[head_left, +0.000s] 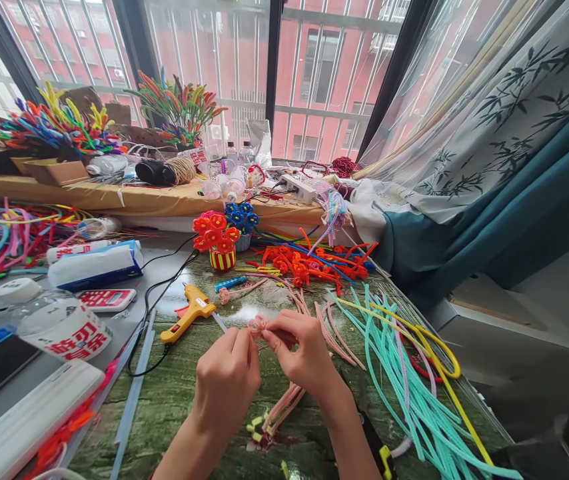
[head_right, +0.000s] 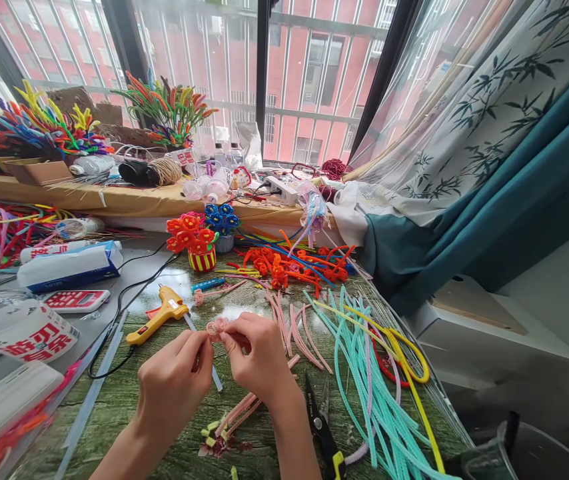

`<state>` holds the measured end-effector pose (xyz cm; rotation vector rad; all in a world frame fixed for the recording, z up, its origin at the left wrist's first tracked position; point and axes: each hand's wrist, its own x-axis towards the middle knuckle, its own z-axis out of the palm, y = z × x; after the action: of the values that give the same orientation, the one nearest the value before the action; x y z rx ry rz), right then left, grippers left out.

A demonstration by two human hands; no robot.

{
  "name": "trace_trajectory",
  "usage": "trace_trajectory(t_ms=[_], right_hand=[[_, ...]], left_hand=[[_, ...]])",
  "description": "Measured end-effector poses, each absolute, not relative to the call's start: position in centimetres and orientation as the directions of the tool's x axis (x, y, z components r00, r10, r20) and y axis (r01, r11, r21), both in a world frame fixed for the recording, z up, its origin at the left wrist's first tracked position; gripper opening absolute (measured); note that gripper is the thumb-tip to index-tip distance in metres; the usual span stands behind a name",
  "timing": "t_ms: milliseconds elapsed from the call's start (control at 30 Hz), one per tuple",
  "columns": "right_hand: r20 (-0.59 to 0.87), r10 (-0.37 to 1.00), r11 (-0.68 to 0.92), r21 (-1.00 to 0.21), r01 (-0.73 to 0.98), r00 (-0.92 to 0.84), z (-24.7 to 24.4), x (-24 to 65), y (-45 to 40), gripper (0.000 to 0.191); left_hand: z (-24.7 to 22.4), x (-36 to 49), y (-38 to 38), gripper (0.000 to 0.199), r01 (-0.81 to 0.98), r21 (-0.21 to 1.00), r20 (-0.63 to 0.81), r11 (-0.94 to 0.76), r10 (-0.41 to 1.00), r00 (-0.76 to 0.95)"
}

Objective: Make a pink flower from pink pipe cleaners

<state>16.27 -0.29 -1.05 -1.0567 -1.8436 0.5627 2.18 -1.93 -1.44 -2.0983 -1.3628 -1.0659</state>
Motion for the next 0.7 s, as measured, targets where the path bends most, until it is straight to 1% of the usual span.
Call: trace_trajectory(t_ms=[167,267,400,500,567,633,700], right_hand=[[0.481,0.851,0.524,-0.747,0.41,-0.211,-0.9,16.2,-0.3,0.015],[0.484,0.853,0.521,-0.757,0.395,-0.198,-0.9,16.2,-0.2,0.015],[0.451,0.886,0.459,-0.82,0.342,-0.107,-1.0,16.6,0.0,0.015],[0.344,0.938,0.346,-0.915,0.207,-0.049,-1.2,16.9,0.3,0.016],[0.262,0.964,0.265,-0.959,0.099,-0.041,-1.3,17.2,0.5,0.018],[0.2,0.978,0.201,-0.98,0.011,-0.059,-1.4,17.5,0.7,0.021],[0.162,0.981,0.157,-0.986,-0.053,-0.103,-1.5,17.7,0.8,0.023]], left_hand=[[-1.5,2.2,-1.9,0.031,0.901,0.05,0.787,-0.43,0.573,0.23],[-1.6,2.0,-1.7,0.03,0.889,0.082,0.795,-0.451,0.567,0.215],[-1.3,1.6,-1.5,0.026,0.826,0.227,0.77,-0.517,0.614,0.172],[-0.7,1.1,-1.5,0.021,0.793,0.371,0.72,-0.484,0.689,0.083],[-0.3,0.7,-1.5,0.018,0.759,0.467,0.672,-0.455,0.74,0.03],[0.1,0.4,-1.4,0.016,0.695,0.549,0.617,-0.465,0.786,0.038],[0.5,0.2,-1.2,0.014,0.615,0.607,0.574,-0.503,0.813,0.098]])
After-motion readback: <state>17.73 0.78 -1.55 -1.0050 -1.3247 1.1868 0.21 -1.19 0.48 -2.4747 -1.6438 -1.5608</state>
